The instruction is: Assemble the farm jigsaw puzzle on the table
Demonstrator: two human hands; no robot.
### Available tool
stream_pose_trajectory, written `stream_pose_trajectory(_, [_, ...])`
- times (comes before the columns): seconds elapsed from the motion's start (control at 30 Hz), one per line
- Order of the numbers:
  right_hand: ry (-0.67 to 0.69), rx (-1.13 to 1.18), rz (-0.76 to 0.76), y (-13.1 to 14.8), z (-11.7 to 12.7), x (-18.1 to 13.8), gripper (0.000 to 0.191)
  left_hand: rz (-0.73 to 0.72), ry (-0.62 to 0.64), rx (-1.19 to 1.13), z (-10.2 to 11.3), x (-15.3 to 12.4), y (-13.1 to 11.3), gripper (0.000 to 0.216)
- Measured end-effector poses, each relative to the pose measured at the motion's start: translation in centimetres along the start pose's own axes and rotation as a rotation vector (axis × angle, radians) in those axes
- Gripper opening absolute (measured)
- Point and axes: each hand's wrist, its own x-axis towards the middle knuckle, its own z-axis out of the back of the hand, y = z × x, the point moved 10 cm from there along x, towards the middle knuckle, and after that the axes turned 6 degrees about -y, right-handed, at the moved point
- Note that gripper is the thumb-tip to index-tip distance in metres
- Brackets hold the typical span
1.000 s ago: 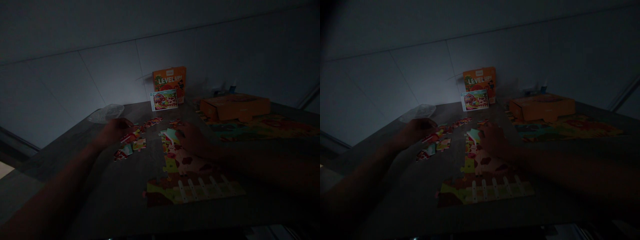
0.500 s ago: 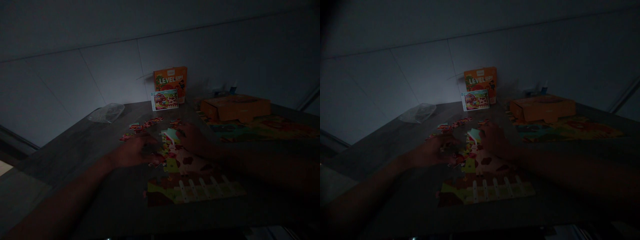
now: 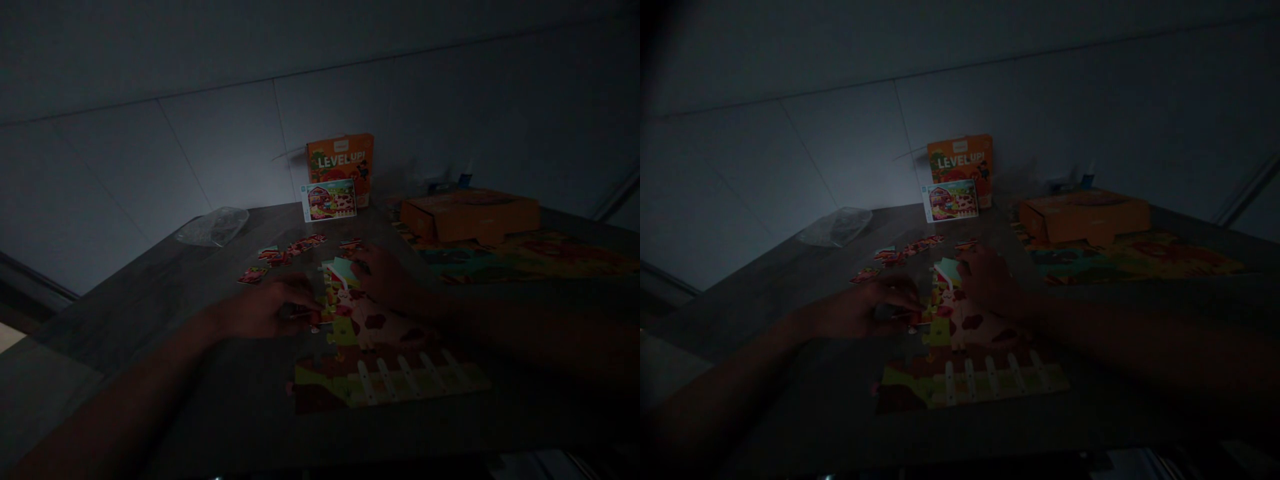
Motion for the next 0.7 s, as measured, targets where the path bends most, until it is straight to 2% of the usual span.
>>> stream_pose_trajectory(0.17, [0.01, -0.02, 0.013, 0.2, 0.1, -0.1, 0.024, 0.068, -0.016, 0.092, 0.2, 0.0, 1.4, 0.035])
stream_pose_trajectory(0.43, [0.011, -0.027, 0.009, 0.3, 0.2, -0.1, 0.025, 0.191, -0.033, -0.018, 0.0, -0.2, 2.9, 0.058])
stream_pose_trajectory(0.57, [0.011, -0.015, 0.004, 0.4, 0.2, -0.1, 0.025, 0.229, -0.034, -0.082, -0.5, -0.1, 2.7, 0.054])
stream_pose_trajectory(0.7, [0.022, -0.019, 0.006, 0.3, 0.1, -0.2, 0.023, 0.167, -0.112, 0.096, 0.4, 0.2, 2.3, 0.045])
